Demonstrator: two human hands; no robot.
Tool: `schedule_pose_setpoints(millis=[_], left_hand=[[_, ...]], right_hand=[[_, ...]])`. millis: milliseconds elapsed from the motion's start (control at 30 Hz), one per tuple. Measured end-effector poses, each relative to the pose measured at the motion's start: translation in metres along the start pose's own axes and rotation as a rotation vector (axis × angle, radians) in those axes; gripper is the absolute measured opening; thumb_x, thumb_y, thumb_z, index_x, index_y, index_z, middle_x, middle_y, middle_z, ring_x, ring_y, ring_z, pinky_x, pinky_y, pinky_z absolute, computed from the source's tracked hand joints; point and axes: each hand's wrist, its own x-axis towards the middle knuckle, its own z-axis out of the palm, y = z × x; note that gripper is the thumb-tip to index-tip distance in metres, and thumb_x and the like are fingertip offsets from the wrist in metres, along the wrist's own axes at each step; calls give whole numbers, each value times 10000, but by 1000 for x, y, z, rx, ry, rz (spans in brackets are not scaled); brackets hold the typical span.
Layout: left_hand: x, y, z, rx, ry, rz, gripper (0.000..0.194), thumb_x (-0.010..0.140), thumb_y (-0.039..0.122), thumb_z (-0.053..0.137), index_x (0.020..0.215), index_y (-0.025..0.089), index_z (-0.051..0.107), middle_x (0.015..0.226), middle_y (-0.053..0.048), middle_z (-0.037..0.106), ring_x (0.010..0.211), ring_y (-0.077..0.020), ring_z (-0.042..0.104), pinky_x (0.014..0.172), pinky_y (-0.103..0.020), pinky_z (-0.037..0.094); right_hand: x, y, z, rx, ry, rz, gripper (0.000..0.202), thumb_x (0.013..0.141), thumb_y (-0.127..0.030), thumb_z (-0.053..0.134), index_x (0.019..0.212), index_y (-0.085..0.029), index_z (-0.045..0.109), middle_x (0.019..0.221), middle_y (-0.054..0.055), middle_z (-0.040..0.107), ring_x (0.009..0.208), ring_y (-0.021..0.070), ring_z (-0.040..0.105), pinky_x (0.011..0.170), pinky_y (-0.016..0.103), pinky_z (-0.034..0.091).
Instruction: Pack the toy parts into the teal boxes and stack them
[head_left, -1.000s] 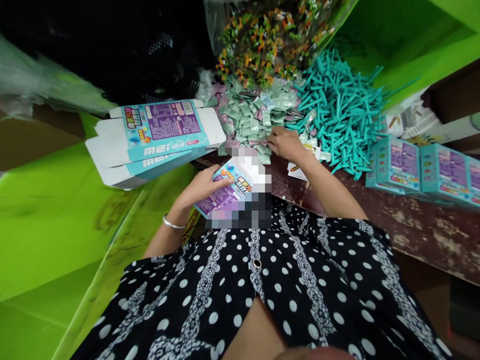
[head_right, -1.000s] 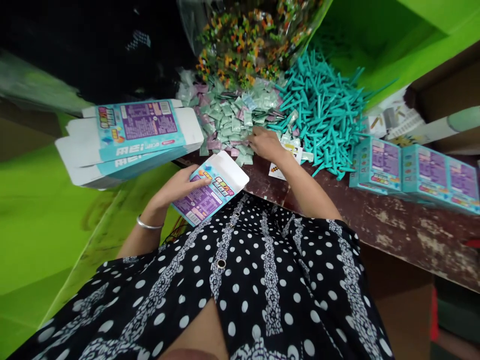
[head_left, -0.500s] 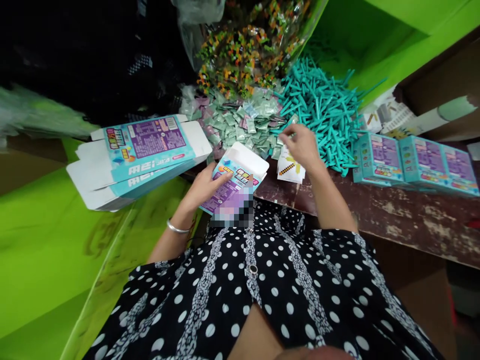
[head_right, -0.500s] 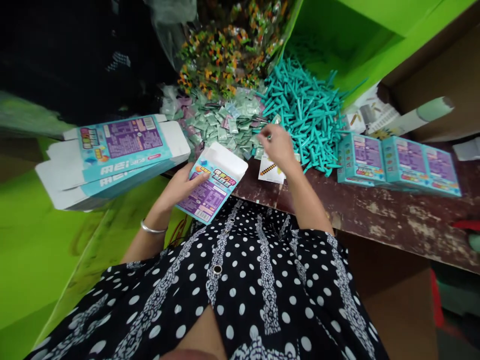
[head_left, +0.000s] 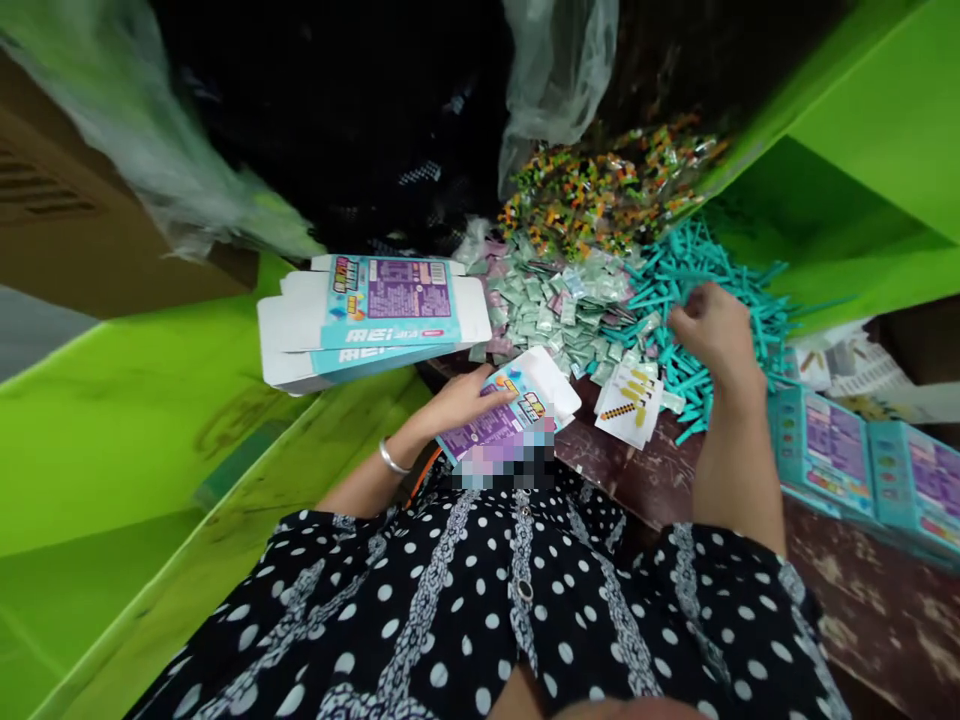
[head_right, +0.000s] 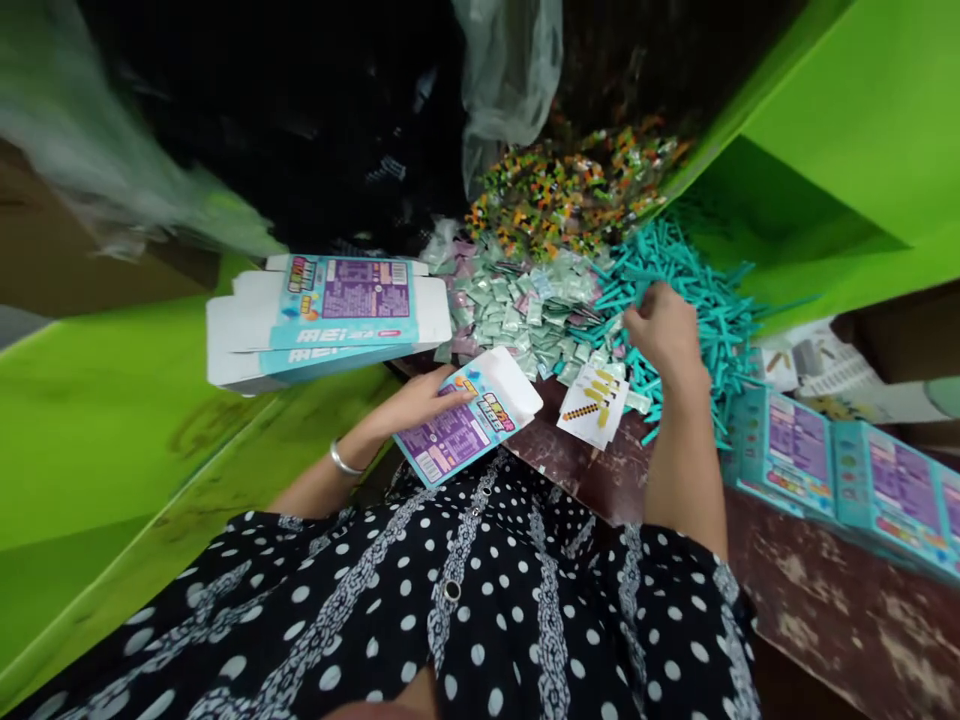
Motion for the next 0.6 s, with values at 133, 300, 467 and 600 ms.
schedule_pose_setpoints(millis=[133, 300, 467, 600], left_hand=[[1, 2, -1, 33, -47, -3, 652, 957, 830, 555, 1183, 226, 646, 1236, -208, 823, 1115, -425, 806, 954, -509, 593], [1, 4, -3, 62, -67, 11, 645, 991, 813, 530, 1214, 220, 650, 1207, -207, 821, 1080, -417, 803, 936, -506, 601], [2, 4, -5, 79, -89, 24, 674, 996, 806, 535, 1262, 199, 659, 1196, -219, 818, 1063, -415, 804, 914, -495, 599], [2, 2, -6, 81, -94, 46, 664, 1006, 783, 532, 1275, 188, 651, 1229, -232, 812, 1100, -425, 800, 949, -505, 602]], right_hand=[[90, -124, 67, 96, -144, -244, 96, 908, -338, 688, 881, -246, 685, 928, 95, 810, 921, 300, 778, 881, 432, 600], [153, -248, 179, 102, -395, -389, 94, 915, -251, 787, 941, -165, 811, 968, 119, 814, 1077, 336, 768, 1023, 458, 597], [164, -289, 233, 19, -442, -243, 310, 833, -202, 895, 1119, -104, 825, 1059, 175, 821, 1100, 359, 769, 1014, 504, 623], [172, -270, 221, 73, -387, -310, 172, 894, -233, 832, 1031, -129, 831, 968, 143, 822, 1033, 343, 788, 979, 494, 638]])
